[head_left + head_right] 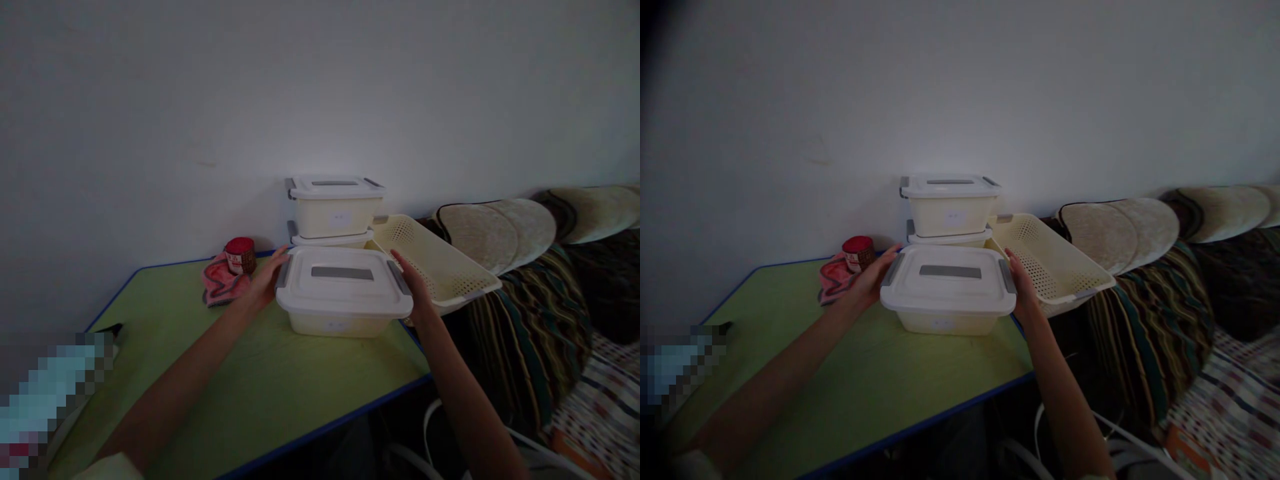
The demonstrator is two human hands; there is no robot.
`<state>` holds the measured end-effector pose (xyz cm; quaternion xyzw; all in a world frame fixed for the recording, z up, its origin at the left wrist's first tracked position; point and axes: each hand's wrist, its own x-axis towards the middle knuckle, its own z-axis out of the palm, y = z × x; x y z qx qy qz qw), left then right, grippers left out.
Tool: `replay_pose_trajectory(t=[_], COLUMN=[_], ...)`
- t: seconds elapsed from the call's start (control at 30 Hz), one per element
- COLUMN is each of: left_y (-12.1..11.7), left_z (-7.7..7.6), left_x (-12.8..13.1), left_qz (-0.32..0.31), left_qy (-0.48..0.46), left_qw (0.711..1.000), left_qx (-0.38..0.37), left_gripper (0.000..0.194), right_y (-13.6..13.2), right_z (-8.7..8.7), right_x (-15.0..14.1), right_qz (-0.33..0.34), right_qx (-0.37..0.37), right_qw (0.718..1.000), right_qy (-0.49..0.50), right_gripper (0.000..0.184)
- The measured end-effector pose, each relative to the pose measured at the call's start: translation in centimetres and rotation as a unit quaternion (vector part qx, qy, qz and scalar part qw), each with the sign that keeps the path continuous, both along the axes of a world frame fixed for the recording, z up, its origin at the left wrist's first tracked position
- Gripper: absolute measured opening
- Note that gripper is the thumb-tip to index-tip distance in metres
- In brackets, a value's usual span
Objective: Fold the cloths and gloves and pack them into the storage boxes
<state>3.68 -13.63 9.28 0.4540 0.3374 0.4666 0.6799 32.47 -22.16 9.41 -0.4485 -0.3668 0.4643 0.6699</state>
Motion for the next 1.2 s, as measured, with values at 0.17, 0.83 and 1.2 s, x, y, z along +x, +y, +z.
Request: replay_pose_trajectory(t=[0.17, 0.83, 1.2], left_y=[-0.9, -1.2, -1.4], left_z=[0.7, 1.2, 1.4], left_x=[0.4, 0.4, 0.5], left_qz=[-0.005, -0.009, -0.004], left_qy=[0.017, 0.047, 0.044], left_qw=[1.0, 0.999, 0.999], left_qx=[-0.014, -0.018, -0.017], left_gripper=[0.078, 0.081, 0.082], right_y=[-0.2, -0.2, 0.0], right_z=[0.3, -0.3, -0.5], right_x=[-0.8, -1.1, -0.8], right_qz=[0.03, 0.035, 0.037], right_qx=[0.0, 0.041, 0.055], right_qw=[1.0, 0.998, 0.998], right_qy=[-0.009, 0.017, 0.006], right_gripper=[0.053, 0.064, 0.065])
